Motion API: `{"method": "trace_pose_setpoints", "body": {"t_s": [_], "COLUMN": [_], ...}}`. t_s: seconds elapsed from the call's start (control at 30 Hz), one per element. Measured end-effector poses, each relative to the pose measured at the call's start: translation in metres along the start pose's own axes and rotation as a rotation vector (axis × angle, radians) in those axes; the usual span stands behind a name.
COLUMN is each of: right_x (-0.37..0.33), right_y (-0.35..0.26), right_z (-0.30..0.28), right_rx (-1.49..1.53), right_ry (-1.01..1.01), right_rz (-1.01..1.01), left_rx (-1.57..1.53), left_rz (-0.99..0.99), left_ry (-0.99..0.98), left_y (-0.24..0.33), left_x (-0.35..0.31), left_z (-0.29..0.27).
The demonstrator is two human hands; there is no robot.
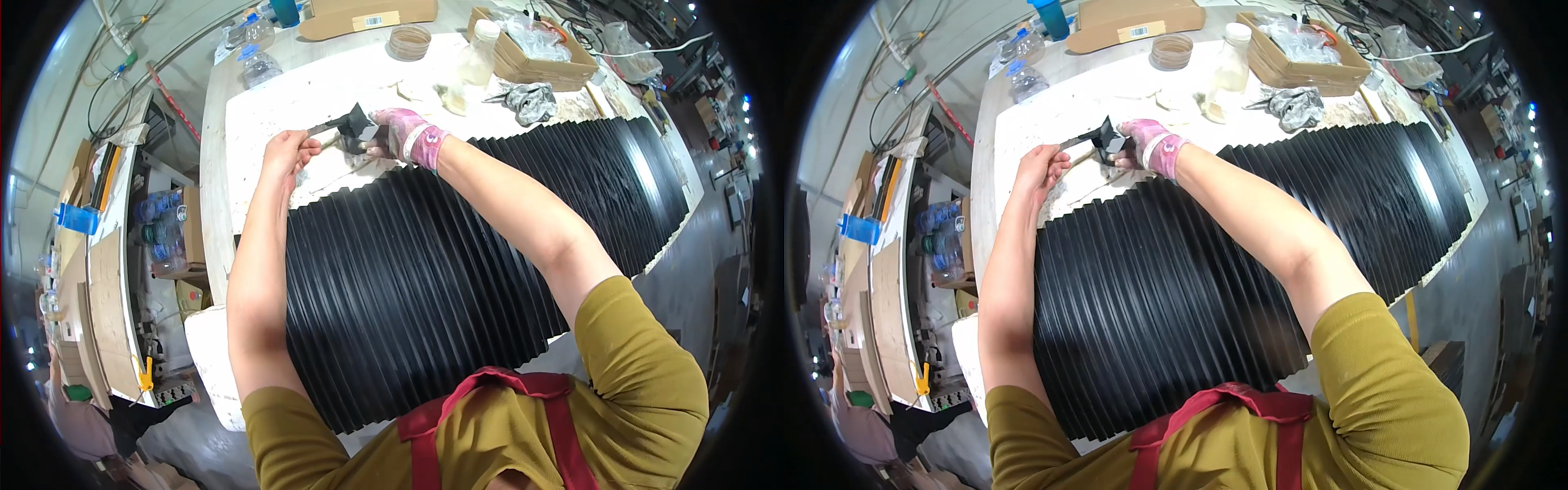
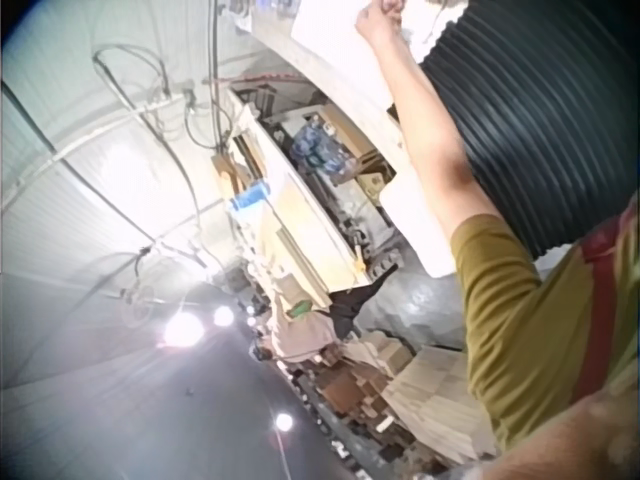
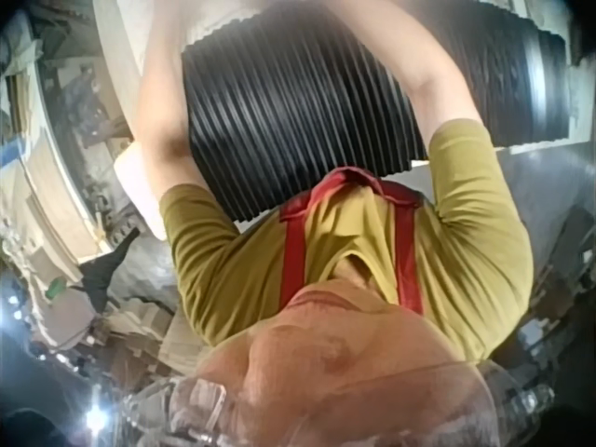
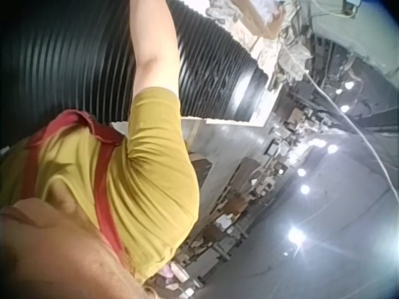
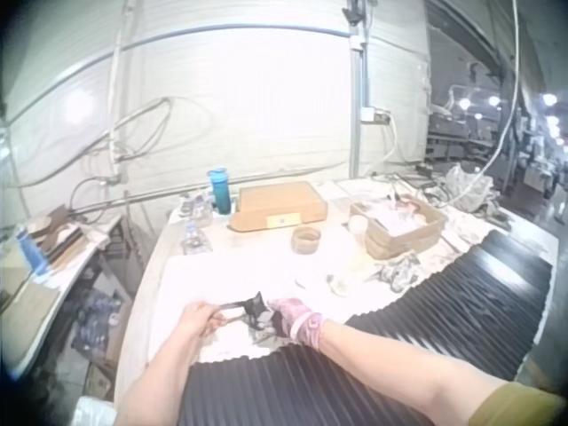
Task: The person wipes the surface of a black corrugated shutter using a cloth, moving it repeatedly along the grooves. The person also dips a small block into a container of liquid and applies it to the edges and surfaces of the shutter.
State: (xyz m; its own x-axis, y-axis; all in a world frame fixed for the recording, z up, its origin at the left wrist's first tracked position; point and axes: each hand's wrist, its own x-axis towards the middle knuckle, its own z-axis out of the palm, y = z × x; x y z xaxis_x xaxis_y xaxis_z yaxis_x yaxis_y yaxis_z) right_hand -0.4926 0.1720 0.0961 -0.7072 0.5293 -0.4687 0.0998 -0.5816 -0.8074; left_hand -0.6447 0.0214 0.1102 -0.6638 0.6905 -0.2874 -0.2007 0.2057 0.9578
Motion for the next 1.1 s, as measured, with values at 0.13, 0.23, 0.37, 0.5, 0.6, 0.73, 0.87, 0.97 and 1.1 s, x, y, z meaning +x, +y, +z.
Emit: {"method": "trace_pose_setpoints", "body": {"t_s": [0.13,0.23,0.37,0.5,0.6,0.73,0.87,0.97,1.1], "right_x": [-0.001,0.001,0.003,-0.001,-0.008,-0.016,-0.012,-0.021,-0.032], "right_y": [0.002,0.002,0.000,0.001,0.005,0.005,0.003,0.003,-0.005], "right_z": [-0.003,-0.004,-0.007,-0.008,-0.009,-0.012,-0.021,-0.012,-0.009], "right_rx": [0.153,0.157,0.210,0.318,0.419,0.447,0.417,0.410,0.452], "right_ry": [0.008,0.039,0.033,-0.023,-0.129,-0.142,-0.143,-0.176,-0.086], "right_rz": [0.106,0.161,0.255,0.236,0.231,0.197,0.176,0.068,0.138], "left_rx": [-0.224,-0.358,-0.473,-0.483,-0.514,-0.533,-0.499,-0.490,-0.558], "left_rz": [-0.039,-0.078,-0.114,-0.140,-0.125,-0.106,-0.089,-0.075,-0.062], "left_ry": [-0.024,0.005,-0.059,-0.142,-0.054,-0.067,-0.203,-0.153,-0.181], "left_y": [-0.021,-0.025,-0.030,-0.039,-0.037,-0.037,-0.037,-0.036,-0.037], "left_x": [0.004,0.001,-0.002,-0.005,-0.004,-0.008,-0.024,-0.027,-0.035], "left_z": [-0.007,-0.001,0.007,0.017,0.019,0.015,0.025,0.023,0.027]}}
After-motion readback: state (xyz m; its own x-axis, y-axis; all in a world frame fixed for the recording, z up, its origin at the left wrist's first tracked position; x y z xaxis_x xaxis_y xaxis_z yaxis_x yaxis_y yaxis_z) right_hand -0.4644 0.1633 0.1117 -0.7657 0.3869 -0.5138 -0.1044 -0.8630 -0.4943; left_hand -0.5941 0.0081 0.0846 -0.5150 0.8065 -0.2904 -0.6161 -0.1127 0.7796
